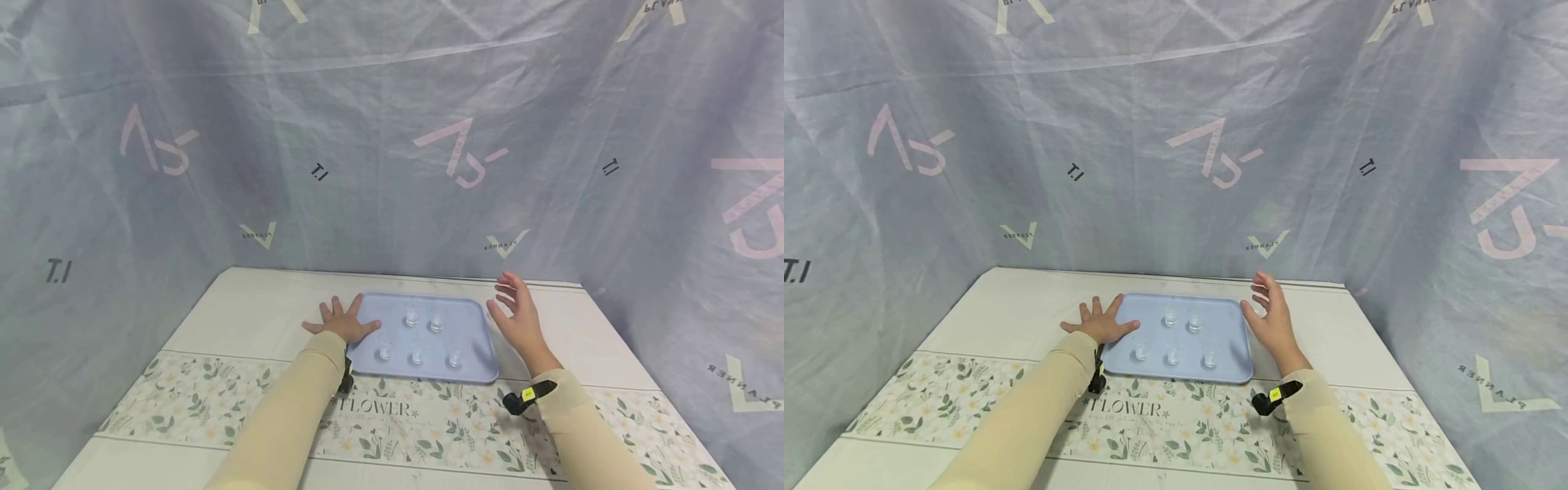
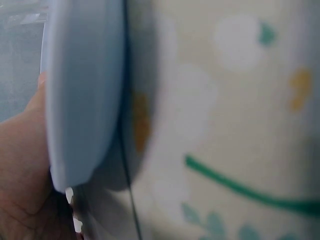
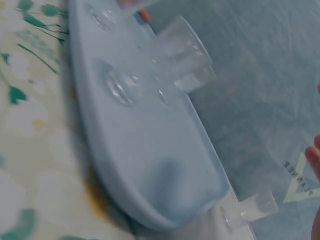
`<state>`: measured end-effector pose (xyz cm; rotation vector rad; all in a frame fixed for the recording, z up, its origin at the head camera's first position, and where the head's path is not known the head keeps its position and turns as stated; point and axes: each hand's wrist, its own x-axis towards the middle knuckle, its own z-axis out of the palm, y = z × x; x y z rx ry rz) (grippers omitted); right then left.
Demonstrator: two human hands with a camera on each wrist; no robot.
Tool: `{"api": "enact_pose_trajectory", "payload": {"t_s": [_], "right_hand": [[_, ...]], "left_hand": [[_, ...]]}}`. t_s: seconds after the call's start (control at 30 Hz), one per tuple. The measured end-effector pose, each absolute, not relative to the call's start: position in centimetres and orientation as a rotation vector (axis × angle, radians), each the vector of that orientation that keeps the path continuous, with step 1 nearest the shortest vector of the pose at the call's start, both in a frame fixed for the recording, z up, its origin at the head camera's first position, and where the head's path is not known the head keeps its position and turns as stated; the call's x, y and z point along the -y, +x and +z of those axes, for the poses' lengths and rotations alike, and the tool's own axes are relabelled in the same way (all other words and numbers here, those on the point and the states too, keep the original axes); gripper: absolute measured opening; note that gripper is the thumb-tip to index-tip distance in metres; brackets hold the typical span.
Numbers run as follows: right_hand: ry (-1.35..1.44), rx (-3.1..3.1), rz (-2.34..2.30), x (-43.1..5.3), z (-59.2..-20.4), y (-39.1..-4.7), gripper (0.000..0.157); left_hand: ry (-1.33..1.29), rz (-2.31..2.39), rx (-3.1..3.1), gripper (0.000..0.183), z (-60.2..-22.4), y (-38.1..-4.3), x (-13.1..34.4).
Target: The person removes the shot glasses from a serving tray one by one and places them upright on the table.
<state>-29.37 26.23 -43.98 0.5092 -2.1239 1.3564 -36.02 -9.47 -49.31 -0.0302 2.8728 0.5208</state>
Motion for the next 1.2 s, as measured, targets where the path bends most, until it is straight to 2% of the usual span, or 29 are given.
{"api": "enact_pose_trajectory", "payload": {"t_s": [0.3, 0.67, 1.2], "right_hand": [[0.603, 2.222, 1.473, -24.9, -44.9, -27.2, 0.062], [0.716, 2.317, 1.607, -25.1, -50.0, -27.8, 0.076], [0.776, 2.364, 1.599, -24.0, -50.4, -26.8, 0.079]], "left_hand": [[-0.028, 0.534, -2.875, 0.098, -49.5, -35.9, 9.5], [-0.022, 0.542, -2.882, 0.098, -50.0, -36.0, 9.6], [-0.018, 0.540, -2.876, 0.098, -49.6, -36.1, 9.5]]}}
